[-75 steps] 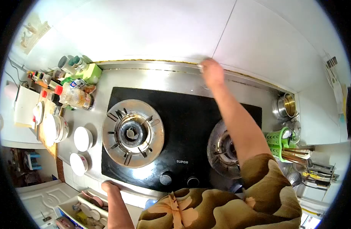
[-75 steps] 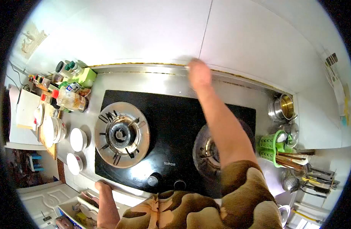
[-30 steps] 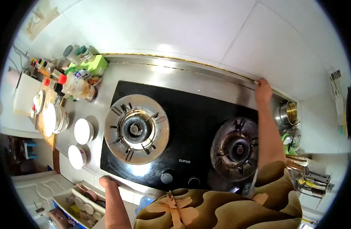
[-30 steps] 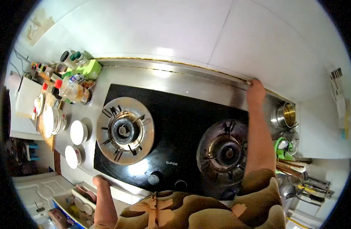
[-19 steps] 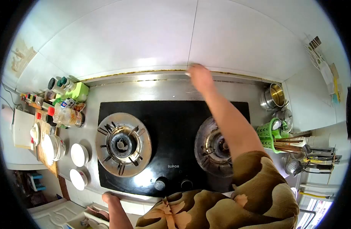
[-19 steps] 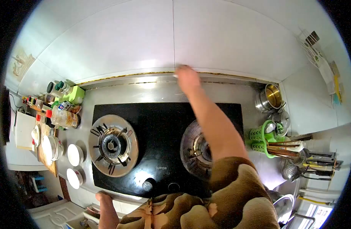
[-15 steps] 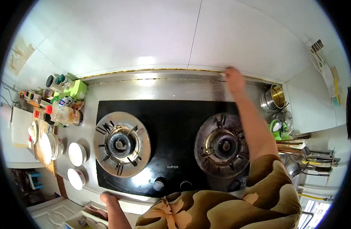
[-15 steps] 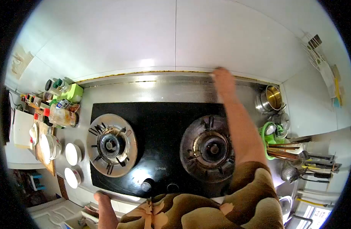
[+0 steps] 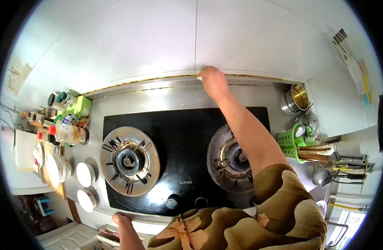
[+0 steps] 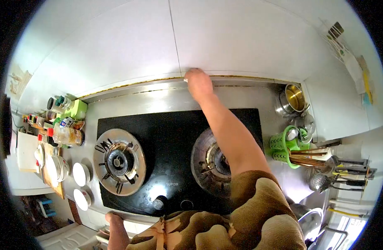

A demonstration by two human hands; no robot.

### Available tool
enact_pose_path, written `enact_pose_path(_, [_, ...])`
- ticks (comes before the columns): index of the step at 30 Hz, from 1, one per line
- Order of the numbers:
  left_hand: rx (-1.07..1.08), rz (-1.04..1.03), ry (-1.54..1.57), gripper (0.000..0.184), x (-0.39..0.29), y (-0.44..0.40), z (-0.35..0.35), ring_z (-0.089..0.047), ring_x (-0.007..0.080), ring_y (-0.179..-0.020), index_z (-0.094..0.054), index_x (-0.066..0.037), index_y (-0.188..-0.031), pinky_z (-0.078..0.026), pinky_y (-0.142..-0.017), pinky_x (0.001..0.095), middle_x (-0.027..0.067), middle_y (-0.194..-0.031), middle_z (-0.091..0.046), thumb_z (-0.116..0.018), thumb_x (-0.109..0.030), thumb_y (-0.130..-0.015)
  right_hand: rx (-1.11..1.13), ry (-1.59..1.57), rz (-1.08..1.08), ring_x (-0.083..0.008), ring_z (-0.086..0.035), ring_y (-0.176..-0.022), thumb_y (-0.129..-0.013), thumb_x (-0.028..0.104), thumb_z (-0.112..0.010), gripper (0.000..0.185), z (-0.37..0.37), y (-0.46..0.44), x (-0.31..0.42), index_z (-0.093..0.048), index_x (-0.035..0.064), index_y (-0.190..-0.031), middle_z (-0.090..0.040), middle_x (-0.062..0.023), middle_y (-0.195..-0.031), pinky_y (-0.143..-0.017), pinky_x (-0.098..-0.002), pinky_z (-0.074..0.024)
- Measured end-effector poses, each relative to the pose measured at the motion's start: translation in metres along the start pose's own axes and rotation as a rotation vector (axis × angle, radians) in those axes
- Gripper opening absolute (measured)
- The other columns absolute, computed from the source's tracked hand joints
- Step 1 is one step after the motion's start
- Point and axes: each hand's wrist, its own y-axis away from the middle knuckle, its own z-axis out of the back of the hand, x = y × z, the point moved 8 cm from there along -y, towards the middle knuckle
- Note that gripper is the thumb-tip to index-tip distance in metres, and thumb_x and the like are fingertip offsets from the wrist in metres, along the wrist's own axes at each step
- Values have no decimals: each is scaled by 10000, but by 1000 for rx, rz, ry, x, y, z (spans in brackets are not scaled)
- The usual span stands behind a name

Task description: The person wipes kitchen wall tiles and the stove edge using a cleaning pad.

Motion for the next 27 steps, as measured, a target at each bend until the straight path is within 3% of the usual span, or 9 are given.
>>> enact_pose_path(2, [-39,15,-21,463,4,-20,7,-518,284,-1089,-573,11,-1164,-386,-975,419,154,-1226,-545,-318,-221,-854,61,-40,-65,-278,-615,-965,-832,98,-549,165,8,4,-25,-704,127,-881,-655,-103,-993,-857,-399,-502])
enact_pose_path(4, [-56,32,58,370,7,-14,6,-590,295,-837,-613,-7,-996,-485,-762,444,126,-989,-620,-362,-227,-838,-8,141,-127,-277,-612,-981,-844,148,-568,165,35,24,-83,-698,137,-945,-655,-95,-1007,-867,-409,-498])
enact_pose_path(8, [-114,61,17,358,8,-15,11,-584,290,-847,-602,30,-1048,-475,-777,458,142,-1038,-611,-391,-169,-838,54,323,-446,-303,-624,-966,-837,113,-543,194,93,50,-208,-689,93,-962,-666,-120,-1017,-842,-414,-496])
enact_pose_path(12, [-146,-85,46,335,-10,18,4,-582,275,-788,-601,37,-1003,-488,-702,445,129,-966,-614,-391,-165,-838,-50,307,-673,-318,-634,-938,-809,67,-537,208,121,64,-223,-695,78,-944,-674,-139,-977,-814,-424,-500])
enact_pose_path(14, [-100,83,-31,529,4,5,7,-494,317,-1166,-504,50,-1255,-365,-998,435,173,-1318,-498,-293,-238,-864,-49,302,-613,-316,-638,-926,-794,48,-542,222,99,56,-196,-699,91,-945,-674,-141,-978,-815,-421,-503])
enact_pose_path(17, [-97,73,12,513,-9,71,-16,-504,319,-1145,-527,51,-1220,-376,-980,421,173,-1303,-508,-298,-236,-862,-99,155,-323,-297,-636,-925,-797,48,-554,196,49,31,-106,-702,96,-917,-677,-124,-950,-838,-402,-498])
enact_pose_path(18, [-98,64,17,513,-8,55,-8,-504,319,-1145,-527,51,-1220,-376,-980,421,173,-1303,-508,-298,-236,-862,-65,27,-372,-292,-633,-921,-796,42,-550,188,30,24,-81,-698,94,-900,-674,-118,-952,-836,-398,-500])
enact_pose_path(22, [-90,5,13,514,-4,22,0,-502,319,-1151,-525,43,-1226,-383,-980,418,179,-1305,-504,-298,-241,-863,9,-139,-82,-259,-624,-944,-807,30,-552,169,-24,-12,37,-686,98,-885,-659,-107,-995,-867,-364,-502])
enact_pose_path(27, [-136,-19,-53,476,-3,13,6,-577,321,-994,-572,6,-1166,-465,-850,424,162,-1198,-577,-338,-269,-856,100,67,75,-268,-616,-972,-828,40,-530,169,-32,-16,57,-683,89,-882,-654,-117,-1002,-876,-370,-498])
